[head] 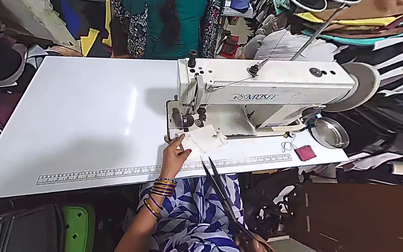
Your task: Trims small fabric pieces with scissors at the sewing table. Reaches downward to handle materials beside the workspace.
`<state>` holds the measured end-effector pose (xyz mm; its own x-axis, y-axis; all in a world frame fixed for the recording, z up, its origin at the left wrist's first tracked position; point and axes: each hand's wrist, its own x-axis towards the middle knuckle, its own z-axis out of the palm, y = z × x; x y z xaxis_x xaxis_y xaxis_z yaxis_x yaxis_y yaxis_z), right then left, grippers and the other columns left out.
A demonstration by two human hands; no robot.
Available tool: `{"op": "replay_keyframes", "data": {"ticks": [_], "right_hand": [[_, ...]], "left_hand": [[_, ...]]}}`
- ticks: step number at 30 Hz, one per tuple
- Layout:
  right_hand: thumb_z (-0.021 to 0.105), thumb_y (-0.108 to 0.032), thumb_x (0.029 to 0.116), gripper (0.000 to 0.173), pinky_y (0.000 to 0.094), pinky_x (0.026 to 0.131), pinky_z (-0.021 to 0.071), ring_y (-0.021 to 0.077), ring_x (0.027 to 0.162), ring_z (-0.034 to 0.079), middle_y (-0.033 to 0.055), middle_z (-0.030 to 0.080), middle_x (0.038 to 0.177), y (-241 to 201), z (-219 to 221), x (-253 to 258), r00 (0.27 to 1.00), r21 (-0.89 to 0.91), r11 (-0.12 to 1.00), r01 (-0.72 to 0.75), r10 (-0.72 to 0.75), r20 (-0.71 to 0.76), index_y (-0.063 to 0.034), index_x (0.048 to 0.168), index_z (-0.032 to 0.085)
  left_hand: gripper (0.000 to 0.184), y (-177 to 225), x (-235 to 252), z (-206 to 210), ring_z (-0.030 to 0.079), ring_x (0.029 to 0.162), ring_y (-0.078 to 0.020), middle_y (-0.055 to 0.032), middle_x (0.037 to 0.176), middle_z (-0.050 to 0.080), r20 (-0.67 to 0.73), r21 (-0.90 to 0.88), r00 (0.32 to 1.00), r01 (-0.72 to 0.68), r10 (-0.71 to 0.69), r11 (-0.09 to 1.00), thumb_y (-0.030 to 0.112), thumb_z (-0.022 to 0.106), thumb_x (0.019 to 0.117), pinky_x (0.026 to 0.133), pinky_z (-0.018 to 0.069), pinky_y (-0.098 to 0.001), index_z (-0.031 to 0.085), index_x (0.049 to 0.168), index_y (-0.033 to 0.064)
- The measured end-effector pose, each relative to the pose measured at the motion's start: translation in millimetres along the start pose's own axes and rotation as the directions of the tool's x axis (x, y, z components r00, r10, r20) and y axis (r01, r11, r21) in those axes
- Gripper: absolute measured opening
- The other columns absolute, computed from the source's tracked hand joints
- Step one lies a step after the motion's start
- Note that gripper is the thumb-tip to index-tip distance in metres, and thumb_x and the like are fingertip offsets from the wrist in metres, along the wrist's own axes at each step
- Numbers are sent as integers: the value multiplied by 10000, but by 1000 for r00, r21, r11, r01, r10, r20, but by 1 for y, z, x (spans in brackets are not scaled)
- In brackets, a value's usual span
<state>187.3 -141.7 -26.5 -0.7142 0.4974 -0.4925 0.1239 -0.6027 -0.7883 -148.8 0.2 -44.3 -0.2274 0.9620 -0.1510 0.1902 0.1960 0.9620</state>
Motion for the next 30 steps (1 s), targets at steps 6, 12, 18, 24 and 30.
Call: {"op": "replay_keyframes", "data": {"ticks": [6, 12, 18, 24, 30], "right_hand": [[536, -834, 835, 734, 147, 638, 467, -32, 671, 546, -139, 561, 777, -21, 6, 73, 999, -97, 995, 5, 0, 49, -164, 1137, 539], [568, -830, 821, 714, 148, 556, 450, -27, 576, 509, -148, 519, 699, -29, 22, 97, 996, -115, 993, 34, -44, -78, -169, 1082, 501], [630, -491, 957, 284, 143, 463, 426, -35, 469, 485, -162, 509, 583, -33, 29, 91, 980, -84, 994, 73, -87, -179, -215, 938, 568], [659, -443, 956, 259, 154, 435, 444, -20, 437, 509, -136, 542, 557, -33, 27, 89, 974, -54, 992, 110, -118, -192, -208, 859, 605], [663, -509, 936, 329, 164, 437, 453, -2, 434, 514, -119, 534, 549, -40, 22, 101, 980, -12, 996, 93, -94, -178, -202, 838, 597]], "left_hand": [[638, -4, -24, -1, 687, 748, -83, -266, 1505, 466, -27, -107, 1000, 14, -17, 994, 15, 733, 904, 714, 581, -219, 472, 1485, -31], [622, -8, -29, -5, 682, 744, -94, -266, 1495, 477, -29, -68, 1000, -4, 2, 998, 21, 715, 913, 719, 582, -232, 477, 1486, -25], [622, -9, -29, -6, 687, 759, -89, -259, 1510, 463, -10, -70, 1000, -1, 0, 998, 24, 710, 919, 732, 580, -228, 471, 1492, -17], [625, -8, -30, -7, 673, 749, -82, -261, 1511, 461, -8, -78, 1000, -7, 7, 997, 17, 706, 913, 720, 573, -223, 472, 1491, -19], [689, -12, -30, -9, 670, 745, -82, -231, 1445, 534, 7, -103, 999, -38, 39, 994, 13, 697, 908, 704, 571, -226, 407, 1533, -3]]}}
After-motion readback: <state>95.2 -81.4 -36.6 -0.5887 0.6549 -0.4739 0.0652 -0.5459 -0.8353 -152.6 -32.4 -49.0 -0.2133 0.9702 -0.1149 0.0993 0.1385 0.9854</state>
